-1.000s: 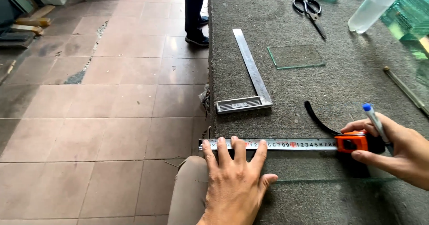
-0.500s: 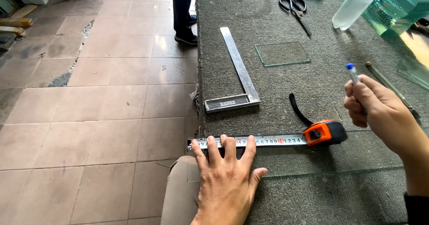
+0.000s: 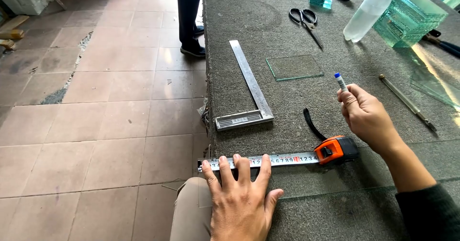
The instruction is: Measuring, marking, and cutting a glass sheet using specialized tools on a workbench
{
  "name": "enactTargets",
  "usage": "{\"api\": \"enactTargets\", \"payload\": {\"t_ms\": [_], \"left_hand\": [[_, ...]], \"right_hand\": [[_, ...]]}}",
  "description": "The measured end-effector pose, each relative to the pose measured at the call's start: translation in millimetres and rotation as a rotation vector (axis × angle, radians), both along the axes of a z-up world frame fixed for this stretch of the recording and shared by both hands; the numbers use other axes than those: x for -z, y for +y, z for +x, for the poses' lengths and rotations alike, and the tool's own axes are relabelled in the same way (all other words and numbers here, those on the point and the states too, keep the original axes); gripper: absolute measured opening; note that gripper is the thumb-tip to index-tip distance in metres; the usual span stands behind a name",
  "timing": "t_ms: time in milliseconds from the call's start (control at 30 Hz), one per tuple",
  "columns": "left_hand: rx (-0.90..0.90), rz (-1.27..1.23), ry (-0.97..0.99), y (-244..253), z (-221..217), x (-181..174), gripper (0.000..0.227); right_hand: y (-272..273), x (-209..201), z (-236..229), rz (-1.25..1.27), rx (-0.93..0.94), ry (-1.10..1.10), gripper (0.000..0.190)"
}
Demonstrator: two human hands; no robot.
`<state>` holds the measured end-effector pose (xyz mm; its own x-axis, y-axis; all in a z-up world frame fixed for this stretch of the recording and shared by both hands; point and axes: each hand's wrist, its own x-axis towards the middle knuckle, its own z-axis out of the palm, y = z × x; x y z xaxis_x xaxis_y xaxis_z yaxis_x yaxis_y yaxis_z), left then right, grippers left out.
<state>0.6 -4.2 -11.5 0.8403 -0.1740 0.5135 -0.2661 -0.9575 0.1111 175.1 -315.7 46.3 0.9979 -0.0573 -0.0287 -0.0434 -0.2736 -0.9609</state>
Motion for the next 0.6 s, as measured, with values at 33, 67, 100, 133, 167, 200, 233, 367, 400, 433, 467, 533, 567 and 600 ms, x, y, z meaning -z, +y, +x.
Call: {"api": "enactTargets", "payload": {"t_ms": [33,67,100,133,167,200,233,367,400,433,467,533,567,600], "left_hand": [[-0.005,0.001,-0.008,-0.6,0.3,1.3,0.079],[-0.002,-0.001,-0.01,-0.7,0.5,3.5,0.079],[-0.007,-0.001,-0.019,-0.9,0.7,5.7,0.078],[-0.011,-0.002,-0.027,-1.2,0.9,7.6,0.078],[-0.008,-0.004,-0.029,-1.4,1.0,8.7,0.078],[-0.015,-0.002,-0.041,-1.6,1.5,10.1,0.077],[-0.022,0.0,-0.053,-1.9,2.2,11.6,0.077],[-0.018,0.012,-0.068,-1.7,2.1,11.7,0.075],[-0.023,0.019,-0.052,-1.3,1.5,9.9,0.075],[-0.028,0.027,-0.035,-1.2,0.9,7.9,0.075],[-0.02,0.032,-0.033,-1.2,0.3,7.4,0.075],[-0.025,0.002,-0.031,0.0,-0.4,5.4,0.078],[-0.018,0.007,-0.033,-0.2,-1.3,5.0,0.078],[-0.026,0.003,-0.021,-0.8,-1.1,4.7,0.075]], "right_hand": [[3.2,-1.9,-0.3,-0.03,-0.011,-0.001,0.022],[1.5,-2.0,1.4,-0.032,-0.008,-0.004,0.022],[-0.4,-2.2,3.1,-0.044,-0.015,-0.047,0.02],[-2.5,-2.5,4.4,-0.057,-0.022,-0.09,0.018],[4.4,-17.5,-3.9,-0.059,-0.018,-0.093,0.018],[11.5,-32.3,-11.2,-0.2,0.069,-0.19,0.016],[18.8,-47.0,-18.5,-0.34,0.157,-0.285,0.018],[42.3,-63.1,-28.9,0.157,0.323,-0.498,0.014],[64.6,-65.5,-37.9,0.33,0.121,-0.496,0.01],[86.9,-68.5,-46.4,0.503,-0.082,-0.485,0.01],[110.1,-61.0,-49.8,0.506,-0.072,-0.486,0.01],[158.2,-48.2,-54.9,0.345,-0.229,-0.389,0.02],[165.4,-38.0,-53.6,0.349,-0.222,-0.392,0.02],[172.9,-28.3,-50.9,0.466,-0.28,-0.246,0.024]]}}
